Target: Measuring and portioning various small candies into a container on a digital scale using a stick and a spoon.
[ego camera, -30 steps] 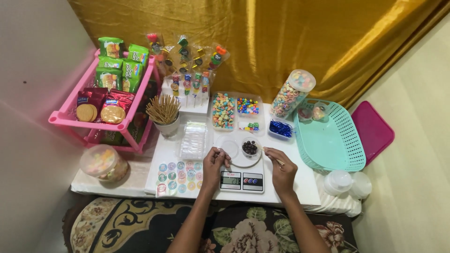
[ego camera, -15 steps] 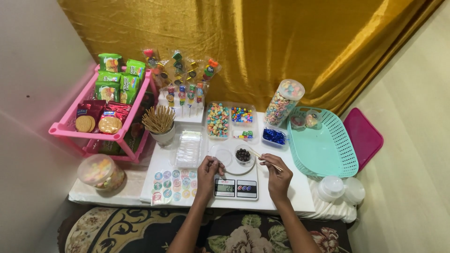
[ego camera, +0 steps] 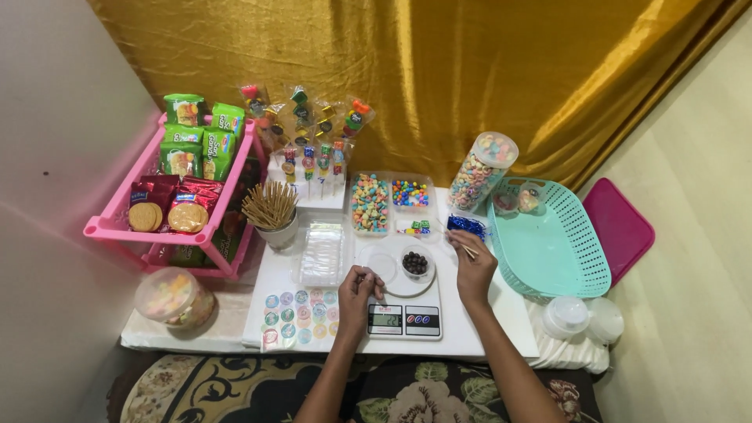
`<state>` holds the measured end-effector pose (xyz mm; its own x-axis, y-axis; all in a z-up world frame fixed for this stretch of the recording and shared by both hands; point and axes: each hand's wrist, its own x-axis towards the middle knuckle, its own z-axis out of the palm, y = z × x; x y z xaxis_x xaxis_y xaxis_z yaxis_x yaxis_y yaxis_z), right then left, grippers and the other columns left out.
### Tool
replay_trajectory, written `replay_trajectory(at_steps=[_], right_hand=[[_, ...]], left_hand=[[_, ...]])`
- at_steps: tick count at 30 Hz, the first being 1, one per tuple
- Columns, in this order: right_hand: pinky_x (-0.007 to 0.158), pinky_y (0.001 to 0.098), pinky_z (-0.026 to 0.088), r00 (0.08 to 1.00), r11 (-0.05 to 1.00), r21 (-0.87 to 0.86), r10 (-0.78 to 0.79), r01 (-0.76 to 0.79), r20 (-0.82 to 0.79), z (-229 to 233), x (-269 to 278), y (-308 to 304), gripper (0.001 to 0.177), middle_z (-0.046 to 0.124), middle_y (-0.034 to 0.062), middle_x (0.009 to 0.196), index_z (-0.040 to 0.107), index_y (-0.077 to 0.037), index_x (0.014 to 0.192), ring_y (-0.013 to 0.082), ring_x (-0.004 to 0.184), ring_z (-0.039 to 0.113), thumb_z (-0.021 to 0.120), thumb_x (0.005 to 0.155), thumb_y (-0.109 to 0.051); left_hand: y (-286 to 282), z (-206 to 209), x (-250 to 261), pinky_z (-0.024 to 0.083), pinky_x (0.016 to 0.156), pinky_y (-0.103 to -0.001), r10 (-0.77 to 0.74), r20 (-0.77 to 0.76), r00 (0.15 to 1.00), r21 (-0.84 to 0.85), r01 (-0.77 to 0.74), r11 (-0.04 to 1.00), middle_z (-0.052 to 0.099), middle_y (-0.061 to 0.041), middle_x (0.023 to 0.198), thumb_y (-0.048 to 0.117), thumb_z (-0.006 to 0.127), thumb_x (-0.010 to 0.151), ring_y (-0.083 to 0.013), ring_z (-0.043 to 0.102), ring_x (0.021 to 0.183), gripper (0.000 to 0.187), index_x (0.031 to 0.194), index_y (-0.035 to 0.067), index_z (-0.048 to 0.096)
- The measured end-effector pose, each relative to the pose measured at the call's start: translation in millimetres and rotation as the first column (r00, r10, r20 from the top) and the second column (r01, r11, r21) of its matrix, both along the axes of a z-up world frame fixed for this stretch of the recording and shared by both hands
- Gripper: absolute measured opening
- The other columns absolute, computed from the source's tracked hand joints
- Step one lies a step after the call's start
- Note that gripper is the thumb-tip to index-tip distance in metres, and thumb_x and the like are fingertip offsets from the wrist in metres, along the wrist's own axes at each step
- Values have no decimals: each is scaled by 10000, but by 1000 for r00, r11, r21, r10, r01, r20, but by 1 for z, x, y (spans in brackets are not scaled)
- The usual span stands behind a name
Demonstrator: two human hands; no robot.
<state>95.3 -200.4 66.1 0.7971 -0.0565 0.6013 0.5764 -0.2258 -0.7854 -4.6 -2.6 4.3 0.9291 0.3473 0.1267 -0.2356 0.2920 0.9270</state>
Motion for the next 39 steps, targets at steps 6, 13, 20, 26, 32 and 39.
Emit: replay_trajectory(at_steps=[6, 13, 20, 26, 32, 39], right_hand=[[824, 392, 591, 998, 991, -114, -63, 66, 23, -11, 69, 26, 84, 762, 130, 953, 807, -68, 933, 279, 942, 741, 753, 915, -6], [808, 333, 579, 996, 992, -116, -60, 51, -72, -26, 121, 38, 108, 762, 123, 982, 810, -58, 971, 232, 956, 720, 756, 916, 18], [801, 341, 588, 994, 984, -177, -37, 19, -99, -19, 130, 45, 152, 748, 148, 953, 815, -55, 1004, 295, 958, 724, 758, 908, 49], [799, 347, 581, 996, 964, -266, -26, 3, -85, -28, 136, 41, 165, 760, 132, 956, 825, -81, 1003, 310, 960, 729, 760, 901, 31], [801, 358, 584, 997, 959, -285, -14, -9, -78, -24, 133, 41, 171, 763, 154, 959, 820, -51, 1015, 336, 953, 731, 740, 907, 55], [805, 282, 580, 999, 939, -342, -50, 46, -3, -11, 124, 42, 189, 787, 110, 1000, 785, 23, 1030, 187, 804, 715, 708, 865, 75]], left_hand=[[0, 3, 1, 520, 673, -307, 2, 2, 1000, -11, -2, 1000, 659, -126, 779, 181, 543, 1017, -158, 627, 593, 165, 930, 48, 588], [0, 4, -2, 511, 676, -300, -7, -13, 1000, -23, 7, 1000, 654, -120, 784, 182, 538, 1022, -144, 613, 592, 168, 931, 46, 578], [1, 2, 3, 509, 661, -295, -7, -5, 1000, -40, 7, 999, 653, -124, 776, 150, 528, 1021, -142, 606, 578, 146, 927, 46, 571], [0, -3, 5, 512, 659, -290, -7, 1, 1000, -55, 7, 998, 659, -133, 777, 150, 535, 1019, -145, 611, 572, 148, 922, 43, 568], [0, 3, 3, 513, 655, -291, -14, -6, 1000, -43, 13, 999, 659, -133, 786, 147, 529, 1020, -144, 614, 576, 149, 926, 41, 573], [2, 9, 0, 514, 642, -263, -60, -67, 996, -158, 49, 986, 663, -119, 827, 75, 540, 987, -123, 559, 625, 73, 967, 20, 583]])
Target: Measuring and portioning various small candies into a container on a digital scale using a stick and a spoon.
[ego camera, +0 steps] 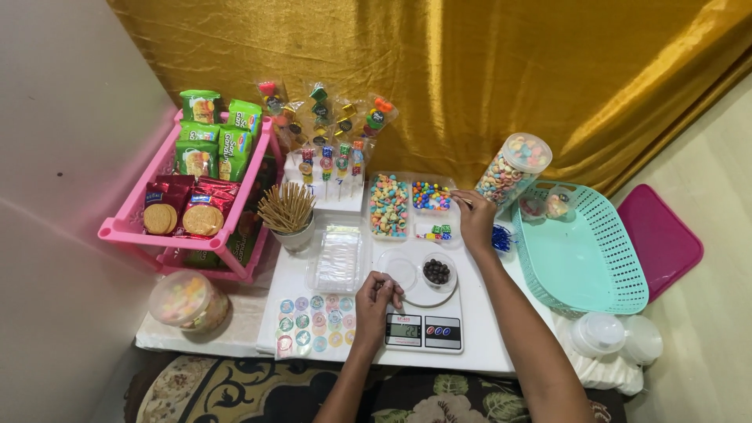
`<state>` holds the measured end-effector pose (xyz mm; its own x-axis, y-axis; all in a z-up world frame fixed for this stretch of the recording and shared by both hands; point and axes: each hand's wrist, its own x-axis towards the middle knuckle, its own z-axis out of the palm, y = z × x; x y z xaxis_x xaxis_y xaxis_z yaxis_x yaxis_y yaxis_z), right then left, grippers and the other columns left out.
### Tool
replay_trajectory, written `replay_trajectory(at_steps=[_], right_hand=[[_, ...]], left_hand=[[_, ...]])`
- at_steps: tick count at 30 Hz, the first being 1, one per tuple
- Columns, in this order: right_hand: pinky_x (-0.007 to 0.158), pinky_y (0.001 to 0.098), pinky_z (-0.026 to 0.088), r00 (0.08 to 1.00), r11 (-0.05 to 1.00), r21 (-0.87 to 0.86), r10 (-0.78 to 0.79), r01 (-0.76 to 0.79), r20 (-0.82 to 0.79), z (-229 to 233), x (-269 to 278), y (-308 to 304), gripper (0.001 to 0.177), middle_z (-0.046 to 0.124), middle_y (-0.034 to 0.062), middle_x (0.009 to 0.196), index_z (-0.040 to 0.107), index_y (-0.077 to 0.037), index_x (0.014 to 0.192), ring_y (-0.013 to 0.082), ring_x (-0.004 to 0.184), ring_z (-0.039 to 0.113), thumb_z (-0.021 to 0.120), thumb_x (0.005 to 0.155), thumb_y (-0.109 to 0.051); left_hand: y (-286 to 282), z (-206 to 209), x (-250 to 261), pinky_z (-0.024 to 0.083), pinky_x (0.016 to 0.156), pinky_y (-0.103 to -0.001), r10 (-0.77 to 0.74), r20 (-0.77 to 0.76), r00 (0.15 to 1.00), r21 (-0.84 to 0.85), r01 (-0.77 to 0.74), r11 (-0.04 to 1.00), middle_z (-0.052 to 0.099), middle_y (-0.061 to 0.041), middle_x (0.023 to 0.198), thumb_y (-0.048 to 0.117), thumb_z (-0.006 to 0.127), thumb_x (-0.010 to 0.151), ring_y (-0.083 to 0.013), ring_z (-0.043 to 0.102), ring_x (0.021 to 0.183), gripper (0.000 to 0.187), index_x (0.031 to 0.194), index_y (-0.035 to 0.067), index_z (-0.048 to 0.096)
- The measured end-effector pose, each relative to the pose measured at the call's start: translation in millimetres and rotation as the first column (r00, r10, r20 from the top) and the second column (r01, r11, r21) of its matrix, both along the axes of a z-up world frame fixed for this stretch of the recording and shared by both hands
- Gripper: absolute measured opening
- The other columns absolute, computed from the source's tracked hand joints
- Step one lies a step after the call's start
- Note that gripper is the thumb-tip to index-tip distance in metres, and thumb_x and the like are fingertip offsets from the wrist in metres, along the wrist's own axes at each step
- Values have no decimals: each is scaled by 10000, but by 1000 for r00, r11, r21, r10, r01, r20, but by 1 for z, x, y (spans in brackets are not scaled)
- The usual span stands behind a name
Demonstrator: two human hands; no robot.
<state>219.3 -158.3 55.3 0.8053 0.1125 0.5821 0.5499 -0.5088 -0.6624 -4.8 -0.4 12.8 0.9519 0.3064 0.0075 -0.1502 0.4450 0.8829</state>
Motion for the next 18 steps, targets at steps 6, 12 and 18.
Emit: replay_trajectory(at_steps=[6, 12, 18], right_hand=[[950, 300, 546, 986, 963, 227, -124, 146, -107, 17, -44, -16, 137, 788, 71, 1025, 789, 0, 1021, 177, 1016, 710, 747, 892, -7], [884, 401, 618, 984, 895, 446, 80, -2, -156, 35, -156, -49, 73, 751, 240, 996, 754, 70, 949, 277, 959, 723, 685, 936, 90], [818, 368, 640, 976, 946, 318, 121, -58, -181, 36, -203, -52, 121, 786, 188, 930, 800, 39, 909, 239, 890, 761, 685, 908, 77]], left_hand=[[0, -3, 0, 512, 639, -266, 3, 5, 1000, -3, -3, 1000, 657, -121, 830, 77, 544, 984, -132, 557, 626, 77, 963, 14, 583], [-1, -8, 2, 512, 667, -291, 43, 69, 997, 116, -51, 992, 654, -117, 788, 140, 527, 1024, -138, 613, 591, 131, 937, 50, 565], [-2, -3, -1, 510, 674, -291, 47, 82, 996, 115, -57, 992, 646, -117, 791, 125, 515, 1026, -142, 611, 600, 124, 947, 48, 573]])
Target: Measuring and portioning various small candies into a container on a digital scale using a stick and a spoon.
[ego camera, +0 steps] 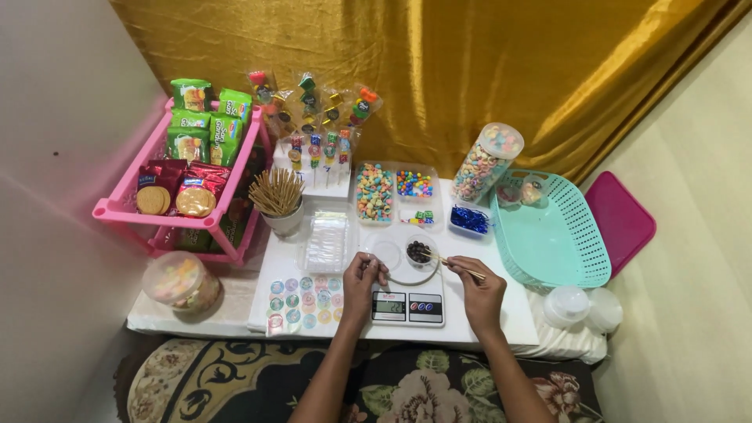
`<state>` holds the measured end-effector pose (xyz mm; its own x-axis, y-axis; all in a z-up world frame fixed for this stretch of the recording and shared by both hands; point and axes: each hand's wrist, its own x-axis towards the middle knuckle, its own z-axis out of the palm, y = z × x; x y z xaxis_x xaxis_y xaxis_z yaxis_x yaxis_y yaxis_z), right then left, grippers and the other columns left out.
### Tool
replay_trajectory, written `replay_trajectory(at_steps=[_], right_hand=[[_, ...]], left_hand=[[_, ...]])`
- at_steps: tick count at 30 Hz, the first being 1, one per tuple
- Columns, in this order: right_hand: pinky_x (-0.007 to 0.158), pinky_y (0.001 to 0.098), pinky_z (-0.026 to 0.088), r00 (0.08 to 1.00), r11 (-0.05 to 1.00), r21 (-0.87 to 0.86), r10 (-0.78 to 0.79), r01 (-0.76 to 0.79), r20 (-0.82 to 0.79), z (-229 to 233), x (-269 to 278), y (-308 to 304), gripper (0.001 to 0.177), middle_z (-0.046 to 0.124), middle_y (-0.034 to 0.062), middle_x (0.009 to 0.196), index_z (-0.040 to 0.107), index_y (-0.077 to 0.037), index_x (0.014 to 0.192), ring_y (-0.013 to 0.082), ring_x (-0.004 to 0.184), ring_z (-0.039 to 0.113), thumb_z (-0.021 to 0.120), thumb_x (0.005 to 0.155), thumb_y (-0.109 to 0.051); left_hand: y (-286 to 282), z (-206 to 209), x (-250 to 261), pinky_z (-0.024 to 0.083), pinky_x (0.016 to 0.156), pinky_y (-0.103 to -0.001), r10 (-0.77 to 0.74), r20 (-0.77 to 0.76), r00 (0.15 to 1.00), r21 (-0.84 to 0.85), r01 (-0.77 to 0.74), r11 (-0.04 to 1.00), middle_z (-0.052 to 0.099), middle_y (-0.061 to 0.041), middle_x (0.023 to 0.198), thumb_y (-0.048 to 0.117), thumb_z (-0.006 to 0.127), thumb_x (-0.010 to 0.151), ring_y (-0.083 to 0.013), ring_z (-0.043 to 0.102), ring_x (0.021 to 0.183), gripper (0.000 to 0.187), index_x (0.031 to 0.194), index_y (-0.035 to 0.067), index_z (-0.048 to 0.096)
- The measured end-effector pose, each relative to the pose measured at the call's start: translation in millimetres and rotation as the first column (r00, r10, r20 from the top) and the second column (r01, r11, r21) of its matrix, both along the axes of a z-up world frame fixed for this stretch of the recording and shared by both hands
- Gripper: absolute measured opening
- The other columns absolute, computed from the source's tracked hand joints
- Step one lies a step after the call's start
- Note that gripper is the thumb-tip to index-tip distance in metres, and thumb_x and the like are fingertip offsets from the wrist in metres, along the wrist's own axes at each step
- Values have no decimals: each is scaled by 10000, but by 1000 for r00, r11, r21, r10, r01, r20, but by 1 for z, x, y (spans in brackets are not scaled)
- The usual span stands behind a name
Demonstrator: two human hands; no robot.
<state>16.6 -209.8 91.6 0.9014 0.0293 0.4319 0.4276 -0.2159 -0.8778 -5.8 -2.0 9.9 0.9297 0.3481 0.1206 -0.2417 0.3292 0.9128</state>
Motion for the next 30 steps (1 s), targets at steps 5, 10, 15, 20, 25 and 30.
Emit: replay_trajectory(at_steps=[5, 10, 15, 20, 25, 30], right_hand=[[800, 360, 647, 997, 997, -67, 40, -36, 65, -7, -1, 3, 131, 787, 157, 937, 797, 19, 946, 235, 889, 771, 671, 926, 47], [823, 355, 648, 994, 994, -74, 81, -76, 74, -13, -2, 5, 146, 786, 139, 971, 789, 5, 987, 226, 911, 770, 648, 954, -3], [834, 379, 643, 987, 998, -7, 70, -70, 146, -12, -5, 3, 180, 766, 150, 1014, 772, 5, 1036, 227, 948, 750, 599, 987, -7], [835, 393, 642, 983, 997, 45, 57, -65, 173, -21, -3, 1, 197, 747, 171, 1012, 750, 37, 1031, 247, 946, 749, 566, 1011, -30], [814, 400, 646, 976, 999, 33, 21, -29, 215, -25, -3, 2, 187, 743, 177, 1019, 747, 45, 1023, 272, 941, 755, 571, 1003, -15], [795, 400, 653, 968, 996, 88, -33, 11, 250, -31, -4, 5, 188, 739, 197, 1034, 738, 59, 1033, 269, 932, 751, 563, 1016, -7]], left_hand=[[-1, -11, 2, 509, 670, -284, 8, 26, 1000, 0, -8, 1000, 654, -123, 792, 142, 524, 1026, -144, 620, 604, 132, 948, 49, 578], [0, -13, 4, 514, 669, -279, 22, 25, 999, -1, -22, 1000, 654, -120, 788, 135, 523, 1022, -145, 626, 603, 128, 950, 47, 582], [0, -17, 4, 522, 670, -284, 9, 32, 999, 1, -9, 1000, 657, -131, 801, 151, 535, 1028, -155, 632, 610, 131, 958, 48, 576], [0, -15, 4, 524, 673, -288, 10, 27, 1000, 6, -10, 1000, 657, -126, 804, 150, 535, 1031, -152, 639, 617, 129, 958, 52, 575], [-1, -11, 2, 523, 679, -296, 3, 30, 1000, 15, -4, 1000, 652, -126, 806, 151, 528, 1033, -153, 639, 618, 128, 958, 56, 570], [-1, -14, 3, 523, 673, -296, 11, 38, 999, 1, -11, 1000, 652, -133, 796, 146, 528, 1031, -159, 631, 612, 131, 961, 43, 571]])
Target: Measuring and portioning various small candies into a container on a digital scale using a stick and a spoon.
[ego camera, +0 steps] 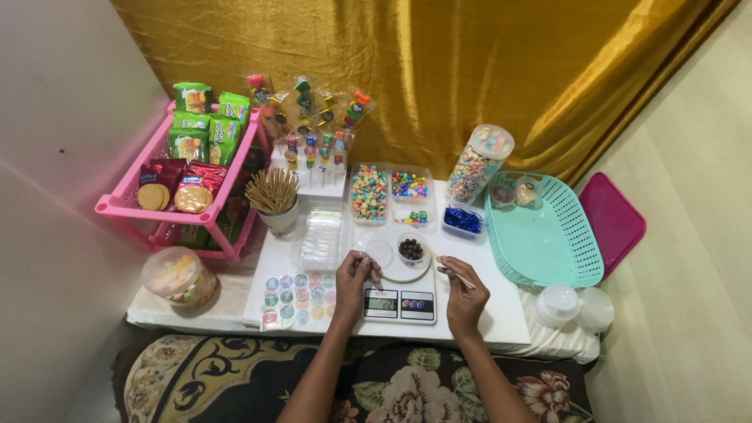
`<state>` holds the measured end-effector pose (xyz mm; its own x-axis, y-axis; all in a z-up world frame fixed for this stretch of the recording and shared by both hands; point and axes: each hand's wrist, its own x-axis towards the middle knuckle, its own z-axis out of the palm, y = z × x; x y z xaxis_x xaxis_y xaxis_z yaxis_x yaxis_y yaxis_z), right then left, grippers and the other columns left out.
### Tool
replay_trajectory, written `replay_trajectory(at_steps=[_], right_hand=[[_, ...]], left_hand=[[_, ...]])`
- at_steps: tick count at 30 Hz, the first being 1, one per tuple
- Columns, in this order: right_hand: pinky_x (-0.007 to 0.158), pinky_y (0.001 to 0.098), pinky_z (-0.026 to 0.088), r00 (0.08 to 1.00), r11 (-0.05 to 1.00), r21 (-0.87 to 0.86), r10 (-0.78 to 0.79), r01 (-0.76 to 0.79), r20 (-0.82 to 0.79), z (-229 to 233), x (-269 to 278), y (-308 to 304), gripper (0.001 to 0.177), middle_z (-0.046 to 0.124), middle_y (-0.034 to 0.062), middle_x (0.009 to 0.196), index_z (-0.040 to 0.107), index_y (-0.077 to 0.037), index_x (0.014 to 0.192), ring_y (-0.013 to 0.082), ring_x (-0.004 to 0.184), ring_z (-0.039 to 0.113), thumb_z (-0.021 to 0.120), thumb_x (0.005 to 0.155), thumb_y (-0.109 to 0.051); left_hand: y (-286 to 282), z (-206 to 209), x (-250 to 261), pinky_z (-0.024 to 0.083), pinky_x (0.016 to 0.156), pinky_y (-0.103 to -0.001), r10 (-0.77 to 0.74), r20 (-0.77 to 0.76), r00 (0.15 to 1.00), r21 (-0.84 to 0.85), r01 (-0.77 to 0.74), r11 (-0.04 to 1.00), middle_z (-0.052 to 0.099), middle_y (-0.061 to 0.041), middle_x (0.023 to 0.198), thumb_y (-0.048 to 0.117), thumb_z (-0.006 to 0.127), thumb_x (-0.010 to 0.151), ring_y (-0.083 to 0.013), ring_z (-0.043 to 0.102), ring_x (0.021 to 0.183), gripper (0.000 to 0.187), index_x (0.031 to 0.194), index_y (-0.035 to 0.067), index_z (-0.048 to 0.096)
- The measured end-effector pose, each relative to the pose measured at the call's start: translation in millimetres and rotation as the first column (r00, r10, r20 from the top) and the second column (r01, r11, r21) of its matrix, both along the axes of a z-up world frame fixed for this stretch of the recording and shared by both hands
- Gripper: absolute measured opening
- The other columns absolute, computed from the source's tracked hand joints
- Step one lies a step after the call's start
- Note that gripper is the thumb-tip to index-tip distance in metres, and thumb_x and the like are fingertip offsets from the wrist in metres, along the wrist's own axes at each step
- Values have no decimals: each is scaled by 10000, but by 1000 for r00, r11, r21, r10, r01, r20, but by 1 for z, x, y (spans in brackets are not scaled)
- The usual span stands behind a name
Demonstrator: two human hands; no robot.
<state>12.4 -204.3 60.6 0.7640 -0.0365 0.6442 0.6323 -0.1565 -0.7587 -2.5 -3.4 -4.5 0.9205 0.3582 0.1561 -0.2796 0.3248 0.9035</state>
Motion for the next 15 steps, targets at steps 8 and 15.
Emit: replay_trajectory(at_steps=[8, 15], right_hand=[[781, 377, 636, 996, 991, -110, -66, 72, 56, 23, 60, 13, 118, 747, 156, 999, 754, 22, 1010, 293, 940, 753, 645, 982, 58], [867, 417, 570, 999, 864, -504, -37, 24, -16, 7, 176, 30, 112, 760, 96, 991, 783, -53, 1004, 312, 970, 736, 686, 971, -9]], left_hand=[[-1, 5, -4, 515, 667, -288, 5, -22, 1000, 0, -5, 1000, 649, -129, 792, 145, 535, 1027, -154, 623, 603, 133, 954, 42, 578], [-2, 8, -2, 513, 657, -287, 5, -43, 999, 22, -4, 1000, 655, -125, 787, 130, 535, 1023, -151, 626, 595, 129, 941, 44, 587]])
